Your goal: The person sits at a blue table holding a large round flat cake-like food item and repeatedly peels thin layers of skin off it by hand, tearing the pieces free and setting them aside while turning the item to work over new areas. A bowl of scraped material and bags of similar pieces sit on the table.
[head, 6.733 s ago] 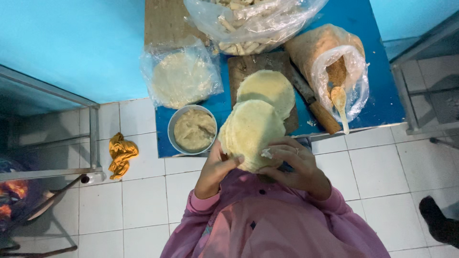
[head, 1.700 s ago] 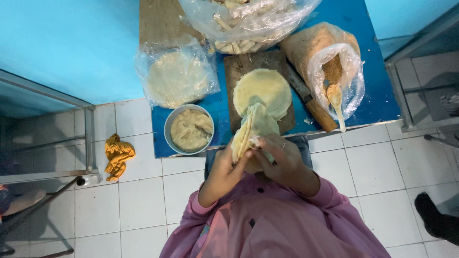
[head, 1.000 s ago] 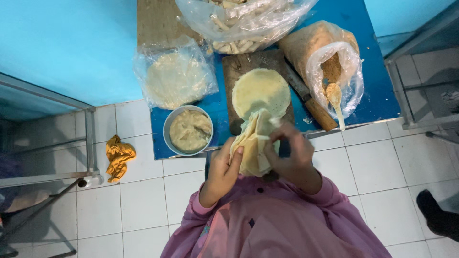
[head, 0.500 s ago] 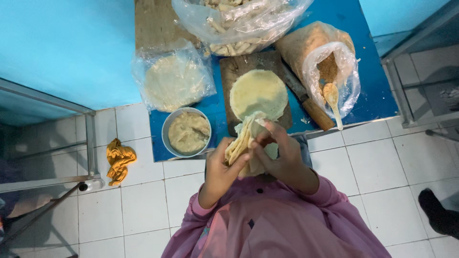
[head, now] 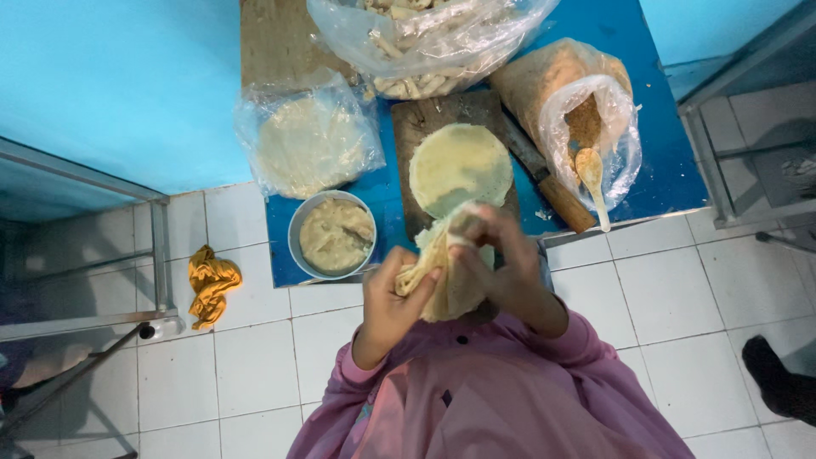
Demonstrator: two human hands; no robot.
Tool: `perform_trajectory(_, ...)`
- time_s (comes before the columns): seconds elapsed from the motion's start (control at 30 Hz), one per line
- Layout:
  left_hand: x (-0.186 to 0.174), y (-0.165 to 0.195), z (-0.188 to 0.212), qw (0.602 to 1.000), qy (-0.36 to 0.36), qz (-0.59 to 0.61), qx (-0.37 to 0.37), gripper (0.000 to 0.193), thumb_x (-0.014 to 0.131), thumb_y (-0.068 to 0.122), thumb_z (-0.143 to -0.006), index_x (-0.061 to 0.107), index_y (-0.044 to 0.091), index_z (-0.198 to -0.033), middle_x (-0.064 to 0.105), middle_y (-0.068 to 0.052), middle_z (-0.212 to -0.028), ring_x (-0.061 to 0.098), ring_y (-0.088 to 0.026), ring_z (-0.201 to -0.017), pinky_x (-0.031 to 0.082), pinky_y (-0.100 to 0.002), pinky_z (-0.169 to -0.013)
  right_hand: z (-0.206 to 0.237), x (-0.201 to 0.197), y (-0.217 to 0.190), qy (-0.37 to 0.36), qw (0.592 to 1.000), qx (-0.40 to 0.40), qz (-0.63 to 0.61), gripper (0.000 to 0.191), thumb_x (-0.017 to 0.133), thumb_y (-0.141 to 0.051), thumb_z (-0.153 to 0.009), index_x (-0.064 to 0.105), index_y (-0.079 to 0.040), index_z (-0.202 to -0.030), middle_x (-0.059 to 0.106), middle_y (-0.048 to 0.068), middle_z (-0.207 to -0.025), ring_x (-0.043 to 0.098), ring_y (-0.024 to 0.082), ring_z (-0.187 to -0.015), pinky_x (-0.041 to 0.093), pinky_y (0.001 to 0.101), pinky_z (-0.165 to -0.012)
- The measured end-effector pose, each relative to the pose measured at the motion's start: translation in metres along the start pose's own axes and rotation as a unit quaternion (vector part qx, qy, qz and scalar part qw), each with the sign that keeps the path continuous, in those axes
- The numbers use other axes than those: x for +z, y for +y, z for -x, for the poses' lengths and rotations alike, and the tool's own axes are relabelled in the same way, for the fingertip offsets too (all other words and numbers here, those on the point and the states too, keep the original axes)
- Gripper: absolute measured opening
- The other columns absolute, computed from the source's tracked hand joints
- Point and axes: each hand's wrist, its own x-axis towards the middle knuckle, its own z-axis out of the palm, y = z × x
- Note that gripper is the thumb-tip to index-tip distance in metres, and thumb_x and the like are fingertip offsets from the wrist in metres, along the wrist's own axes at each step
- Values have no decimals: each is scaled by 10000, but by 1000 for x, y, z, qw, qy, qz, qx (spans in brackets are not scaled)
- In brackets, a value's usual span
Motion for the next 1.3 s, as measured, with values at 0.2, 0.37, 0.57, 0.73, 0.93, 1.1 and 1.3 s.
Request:
perform_trajectory(0.2, -2, -15, 4, 980, 33, 173, -97, 223, 747, 20, -947, 527, 41, -920, 530, 36, -791, 456, -18, -725, 376, -196, -611, 4, -11, 12, 20, 976, 144, -163, 594, 701, 42, -1007, 425, -68, -1522, 554, 20, -998, 575, 91, -892, 508, 208, -804)
perform_trajectory(0.37, -1, 1, 1, 986, 3, 167, -14, 230, 709, -44, -882, 522, 31, -992, 585, 5, -858, 501, -21, -776, 419, -184, -674, 3, -12, 11, -26, 951, 158, -265, 866, 783, -11, -848, 254, -96, -1528, 540, 27, -1189, 579, 107, -1050, 521, 247, -899)
perform_trajectory(0.57, -5, 9, 2, 970, -63, 166, -166, 431, 755, 31, -819, 579, 4, -1211, 670, -20, -891, 610, -63, -632, 476, -228, -542, 6, -1, 6, -35, 995, 82, -47, 821, 818, 9, -881, 340, -67, -1544, 603, 110, -1198, 593, 168, -1130, 496, 298, -982)
perform_trajectory(0.73, 2, -27, 9, 993, 33, 109, -43, 174, 702, 74, -1042, 714, -39, -1174, 715, -68, -1011, 631, -100, -899, 526, -268, -792, 8, -2, 10, -17, 979, 128, -155, 669, 692, 10, -1001, 312, -45, -1549, 697, 128, -1290, 624, 166, -1193, 500, 292, -1032)
perform_trajectory(0.93, -3, -41, 9, 913, 150, 351, -143, 324, 634, 128, -1032, 636, -86, -1275, 710, -102, -1173, 657, -141, -1034, 525, -281, -905, 10, -12, 20, 21, 931, 237, -278, 673, 660, 42, -977, 314, -77, -1542, 634, 149, -1278, 660, 193, -1175, 580, 321, -956)
perform_trajectory(1.1, -8, -19, 5, 862, 165, 447, -172, 432, 578, 189, -1060, 537, -98, -1381, 650, -172, -1314, 659, -228, -1162, 546, -355, -967, 14, -14, 21, 79, 913, 222, -332, 655, 620, 103, -953, 318, -80, -1505, 645, 181, -1318, 677, 223, -1172, 571, 337, -972)
perform_trajectory(1.3, -14, -5, 13, 829, 184, 499, -172, 455, 542, 188, -1053, 493, -68, -1425, 617, -174, -1379, 627, -266, -1238, 518, -393, -1037, 23, -29, 8, 129, 882, 219, -398, 691, 600, 150, -934, 323, -79, -1524, 693, 214, -1195, 705, 238, -1084, 583, 346, -914)
